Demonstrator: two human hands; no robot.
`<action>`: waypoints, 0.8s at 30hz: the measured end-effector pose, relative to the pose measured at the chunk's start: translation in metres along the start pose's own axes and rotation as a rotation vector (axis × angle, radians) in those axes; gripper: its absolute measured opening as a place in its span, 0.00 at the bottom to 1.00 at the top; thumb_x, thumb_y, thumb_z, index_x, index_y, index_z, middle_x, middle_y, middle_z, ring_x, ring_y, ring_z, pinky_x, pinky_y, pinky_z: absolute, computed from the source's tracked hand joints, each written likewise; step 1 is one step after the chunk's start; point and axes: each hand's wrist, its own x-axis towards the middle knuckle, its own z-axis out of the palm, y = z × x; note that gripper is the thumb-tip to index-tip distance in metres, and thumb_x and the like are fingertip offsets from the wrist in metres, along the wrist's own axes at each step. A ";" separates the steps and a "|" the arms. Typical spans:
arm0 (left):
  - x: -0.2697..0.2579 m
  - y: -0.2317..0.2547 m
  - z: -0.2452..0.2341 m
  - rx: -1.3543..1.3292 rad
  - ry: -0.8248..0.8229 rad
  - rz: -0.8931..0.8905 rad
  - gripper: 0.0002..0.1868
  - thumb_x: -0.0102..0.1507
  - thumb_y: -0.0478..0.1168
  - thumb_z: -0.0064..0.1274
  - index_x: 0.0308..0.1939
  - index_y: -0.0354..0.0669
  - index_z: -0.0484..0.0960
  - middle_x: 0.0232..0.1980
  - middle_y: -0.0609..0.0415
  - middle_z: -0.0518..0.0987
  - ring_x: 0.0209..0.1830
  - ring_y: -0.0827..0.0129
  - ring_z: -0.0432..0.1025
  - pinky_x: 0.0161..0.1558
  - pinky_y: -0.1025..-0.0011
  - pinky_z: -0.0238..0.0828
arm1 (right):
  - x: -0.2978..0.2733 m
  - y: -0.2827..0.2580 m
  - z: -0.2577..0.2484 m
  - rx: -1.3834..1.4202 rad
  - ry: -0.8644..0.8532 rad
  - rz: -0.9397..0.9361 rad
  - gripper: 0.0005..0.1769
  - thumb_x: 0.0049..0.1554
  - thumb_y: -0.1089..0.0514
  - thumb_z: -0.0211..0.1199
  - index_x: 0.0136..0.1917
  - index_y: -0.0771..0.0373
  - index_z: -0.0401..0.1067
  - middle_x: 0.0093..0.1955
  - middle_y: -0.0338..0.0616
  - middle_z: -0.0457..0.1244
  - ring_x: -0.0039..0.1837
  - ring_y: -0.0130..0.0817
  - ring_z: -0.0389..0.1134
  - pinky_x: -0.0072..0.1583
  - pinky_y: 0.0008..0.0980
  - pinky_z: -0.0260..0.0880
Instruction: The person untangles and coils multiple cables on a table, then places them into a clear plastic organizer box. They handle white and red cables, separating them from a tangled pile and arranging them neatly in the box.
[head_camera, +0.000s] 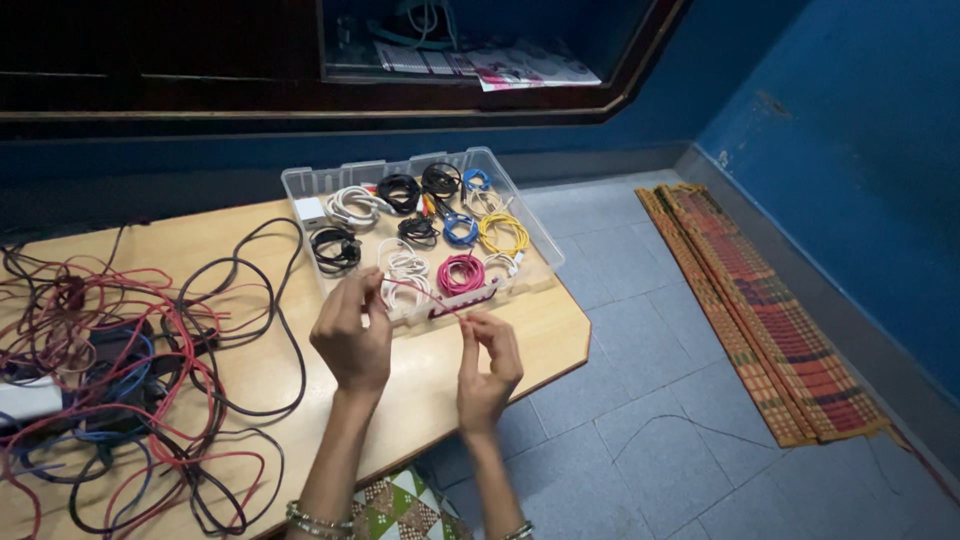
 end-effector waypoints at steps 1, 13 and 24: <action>0.000 -0.001 0.001 -0.073 -0.026 -0.131 0.10 0.63 0.24 0.53 0.46 0.37 0.82 0.41 0.47 0.83 0.36 0.64 0.80 0.34 0.69 0.76 | 0.005 0.003 0.003 0.088 -0.011 0.071 0.02 0.60 0.72 0.64 0.45 0.71 0.71 0.48 0.48 0.69 0.50 0.31 0.72 0.53 0.30 0.74; 0.010 -0.079 0.053 -0.155 -0.155 -0.123 0.17 0.60 0.27 0.50 0.52 0.32 0.84 0.47 0.41 0.84 0.43 0.59 0.82 0.45 0.69 0.81 | 0.061 0.078 0.083 0.028 -0.253 0.035 0.06 0.57 0.69 0.67 0.45 0.68 0.70 0.38 0.46 0.68 0.41 0.33 0.71 0.45 0.30 0.71; 0.039 -0.136 0.084 0.298 -0.421 -0.295 0.11 0.60 0.39 0.59 0.37 0.31 0.85 0.40 0.32 0.82 0.43 0.38 0.77 0.45 0.50 0.75 | 0.091 0.140 0.134 -0.220 -0.527 0.186 0.08 0.49 0.64 0.69 0.44 0.63 0.80 0.37 0.51 0.71 0.40 0.42 0.75 0.46 0.37 0.73</action>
